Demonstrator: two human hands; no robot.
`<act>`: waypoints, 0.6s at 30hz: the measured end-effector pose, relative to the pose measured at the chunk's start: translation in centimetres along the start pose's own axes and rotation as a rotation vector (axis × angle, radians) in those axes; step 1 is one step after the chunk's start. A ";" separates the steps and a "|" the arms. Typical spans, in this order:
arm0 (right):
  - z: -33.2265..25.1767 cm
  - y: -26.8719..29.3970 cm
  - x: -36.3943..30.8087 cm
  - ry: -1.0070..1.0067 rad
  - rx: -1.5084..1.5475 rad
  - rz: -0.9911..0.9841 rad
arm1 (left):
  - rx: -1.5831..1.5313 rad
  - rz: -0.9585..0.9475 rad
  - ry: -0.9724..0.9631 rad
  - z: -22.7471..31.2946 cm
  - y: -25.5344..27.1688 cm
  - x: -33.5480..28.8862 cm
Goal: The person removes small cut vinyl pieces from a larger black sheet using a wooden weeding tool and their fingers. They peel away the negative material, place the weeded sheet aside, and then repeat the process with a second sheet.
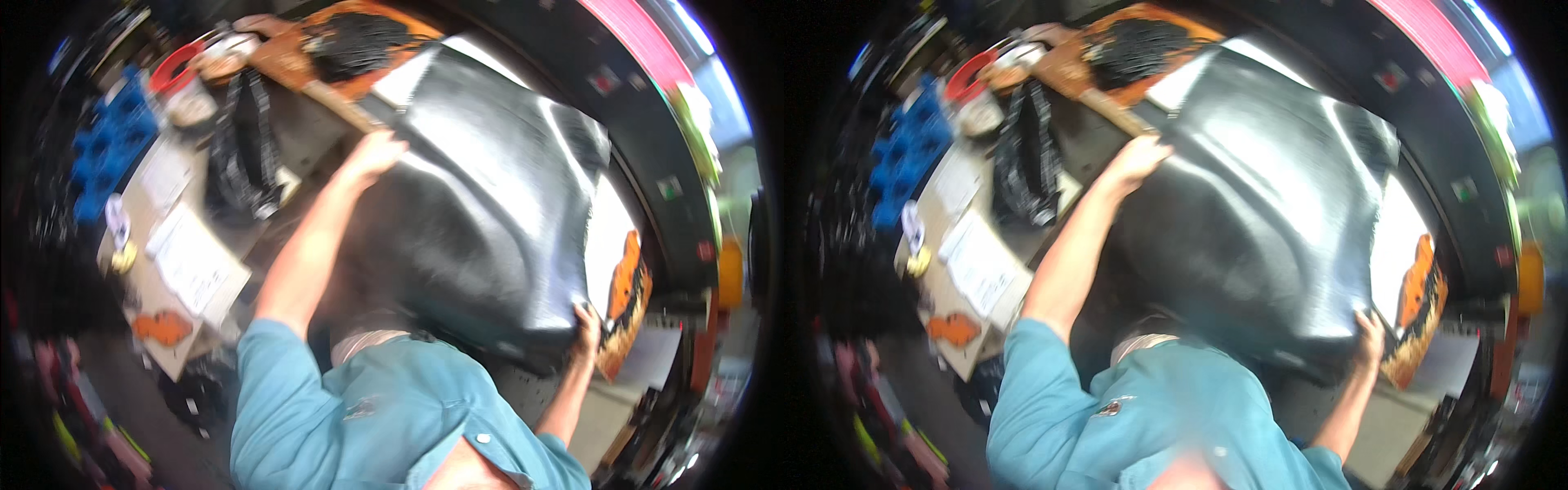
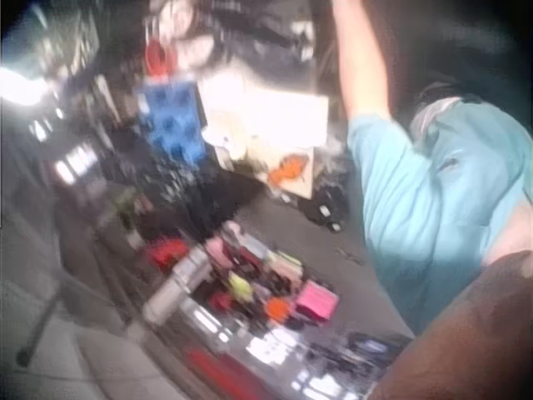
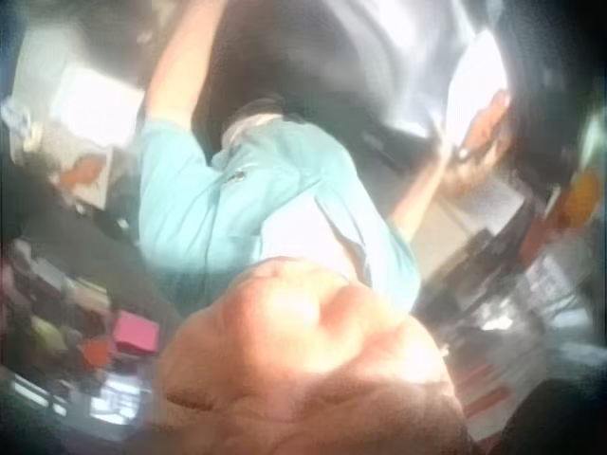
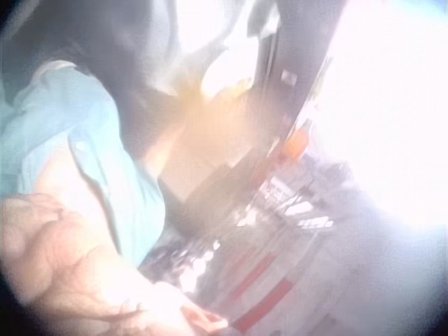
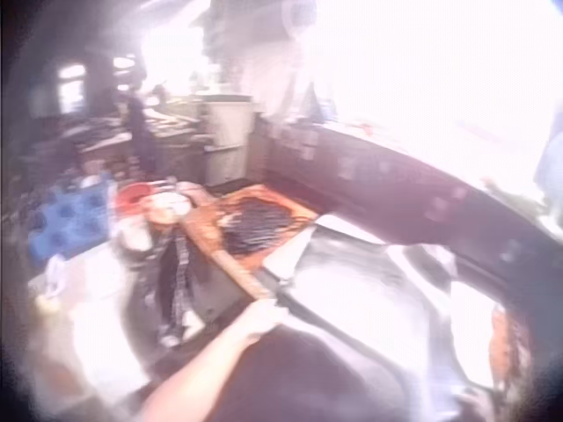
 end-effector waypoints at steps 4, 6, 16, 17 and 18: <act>4.6 -2.2 -1.3 -0.089 -0.002 -0.004 | -0.080 -0.042 0.031 -4.6 0.3 -2.4; 4.6 -3.0 -1.5 0.003 0.050 -0.047 | -0.093 -0.014 0.078 -4.1 0.6 -2.7; -0.7 -1.6 2.5 0.257 0.013 0.316 | 0.360 -0.033 -0.553 13.8 -8.4 9.3; -2.1 -1.0 4.9 0.207 0.054 0.331 | 0.390 -0.082 -0.410 15.4 -10.6 12.9; -2.9 0.0 7.2 0.096 0.060 0.401 | 0.395 -0.149 -0.300 16.2 -12.7 15.2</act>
Point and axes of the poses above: each hand's wrist, its own x-axis towards the middle knuckle, its own y-axis out of the back of the hand, z = x × y, the point moved 6 cm from there along x, towards the middle knuckle, and after that the axes turned 11 degrees about z, right-handed, at the moved point
